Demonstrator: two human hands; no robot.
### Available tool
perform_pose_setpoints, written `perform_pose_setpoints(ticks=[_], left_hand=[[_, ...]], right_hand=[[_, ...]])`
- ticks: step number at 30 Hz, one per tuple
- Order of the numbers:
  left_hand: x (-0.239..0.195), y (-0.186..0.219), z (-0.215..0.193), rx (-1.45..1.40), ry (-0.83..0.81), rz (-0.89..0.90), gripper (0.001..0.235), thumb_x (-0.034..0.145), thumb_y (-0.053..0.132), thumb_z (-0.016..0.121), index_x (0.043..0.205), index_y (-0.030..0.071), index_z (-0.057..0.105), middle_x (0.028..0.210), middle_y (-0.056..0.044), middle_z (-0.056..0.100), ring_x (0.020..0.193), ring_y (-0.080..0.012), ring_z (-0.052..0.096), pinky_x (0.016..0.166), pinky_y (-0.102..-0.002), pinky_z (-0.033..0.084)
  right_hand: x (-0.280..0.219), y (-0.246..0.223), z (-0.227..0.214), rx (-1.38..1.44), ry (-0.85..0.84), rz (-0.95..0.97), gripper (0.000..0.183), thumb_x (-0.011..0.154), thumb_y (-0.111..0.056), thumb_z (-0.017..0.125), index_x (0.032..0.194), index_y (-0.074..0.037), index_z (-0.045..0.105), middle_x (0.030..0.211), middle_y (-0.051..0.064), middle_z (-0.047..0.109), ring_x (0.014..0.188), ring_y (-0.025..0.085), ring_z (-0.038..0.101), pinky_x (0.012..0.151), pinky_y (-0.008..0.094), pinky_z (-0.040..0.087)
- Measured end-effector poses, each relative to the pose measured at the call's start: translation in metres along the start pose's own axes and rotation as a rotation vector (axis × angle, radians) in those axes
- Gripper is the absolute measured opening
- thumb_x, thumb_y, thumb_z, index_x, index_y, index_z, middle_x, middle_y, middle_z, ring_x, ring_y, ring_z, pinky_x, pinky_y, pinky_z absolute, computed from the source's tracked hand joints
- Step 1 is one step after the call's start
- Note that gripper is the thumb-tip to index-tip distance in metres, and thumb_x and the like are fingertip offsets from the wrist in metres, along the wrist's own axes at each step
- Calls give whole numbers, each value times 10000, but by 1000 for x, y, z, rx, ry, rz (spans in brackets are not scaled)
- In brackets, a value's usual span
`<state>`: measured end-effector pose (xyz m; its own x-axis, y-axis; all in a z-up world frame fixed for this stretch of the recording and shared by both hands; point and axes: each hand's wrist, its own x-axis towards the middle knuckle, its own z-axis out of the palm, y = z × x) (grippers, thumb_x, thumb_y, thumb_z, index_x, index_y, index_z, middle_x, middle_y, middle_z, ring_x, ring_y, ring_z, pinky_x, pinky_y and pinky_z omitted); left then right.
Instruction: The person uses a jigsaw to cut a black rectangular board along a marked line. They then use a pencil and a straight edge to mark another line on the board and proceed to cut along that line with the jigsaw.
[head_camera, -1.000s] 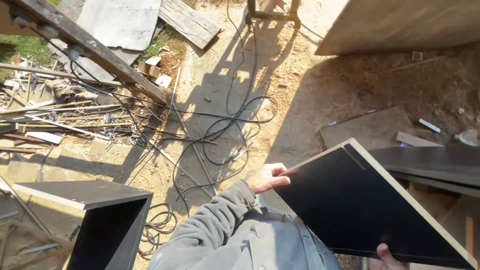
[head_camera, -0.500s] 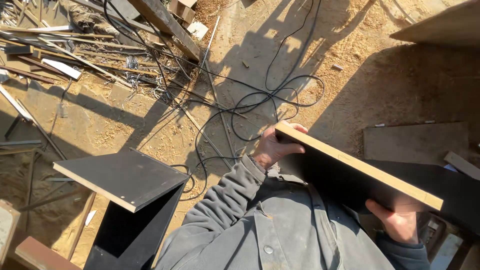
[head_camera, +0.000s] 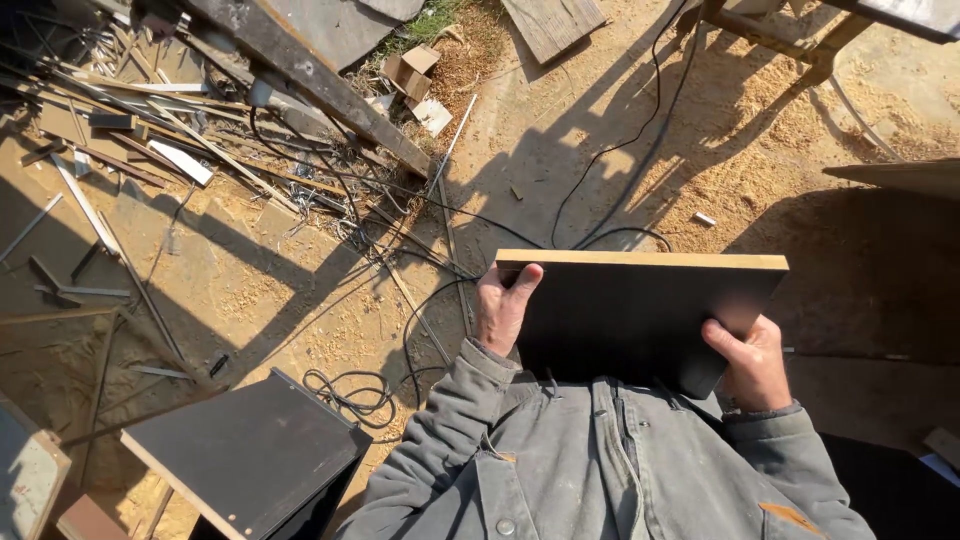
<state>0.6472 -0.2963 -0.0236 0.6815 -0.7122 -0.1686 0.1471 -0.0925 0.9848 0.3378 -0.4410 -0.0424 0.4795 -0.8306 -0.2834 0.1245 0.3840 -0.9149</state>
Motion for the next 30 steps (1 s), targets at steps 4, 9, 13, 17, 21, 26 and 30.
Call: perform_pose_setpoints(ticks=[4,9,13,17,21,26,30], left_hand=[[43,3,3,17,56,76,571,933,555,704,1108,13,671,1010,14,661,944,-106,581,851,-265,478],[87,-29,-13,224,223,25,667,1158,562,550,935,-65,583,863,-35,458,819,-142,409,765,-324,368],[130,44,26,92,188,84,670,1070,591,472,1149,-46,664,1058,-30,631,1000,-132,543,908,-290,455],[186,49,39,111,173,0,680,1056,610,367,1144,-12,626,1078,-4,603,1019,-109,512,935,-266,434],[254,6,33,214,89,-149,619,1149,614,336,872,61,354,874,18,296,810,-135,295,673,-313,297],[356,1,44,103,-130,-200,586,1049,651,389,821,112,359,845,60,282,792,-98,277,679,-286,323],[421,14,35,107,-225,-201,644,1056,679,409,846,71,443,855,57,369,822,-83,359,719,-277,373]], right_hand=[[70,-27,3,-20,-43,58,320,913,-129,769,1163,43,669,1081,46,694,955,134,615,846,305,495],[135,-60,15,-15,-212,67,318,921,-182,775,1137,30,678,1059,30,706,950,108,623,859,288,512],[178,-70,10,-46,-218,129,343,876,-187,777,1133,22,690,1062,29,723,951,104,635,852,282,512],[219,-69,12,-6,-199,159,341,928,-212,764,1162,25,690,1076,34,711,957,120,628,855,292,501],[261,-70,30,43,-92,119,362,954,-213,745,1236,-1,661,1163,31,691,1038,122,629,916,288,494],[320,-76,63,96,104,98,391,949,-221,740,1260,0,655,1190,40,690,1065,136,633,939,304,495],[362,-92,105,119,200,170,415,932,-246,733,1263,-8,656,1195,40,702,1069,134,639,937,311,494]])
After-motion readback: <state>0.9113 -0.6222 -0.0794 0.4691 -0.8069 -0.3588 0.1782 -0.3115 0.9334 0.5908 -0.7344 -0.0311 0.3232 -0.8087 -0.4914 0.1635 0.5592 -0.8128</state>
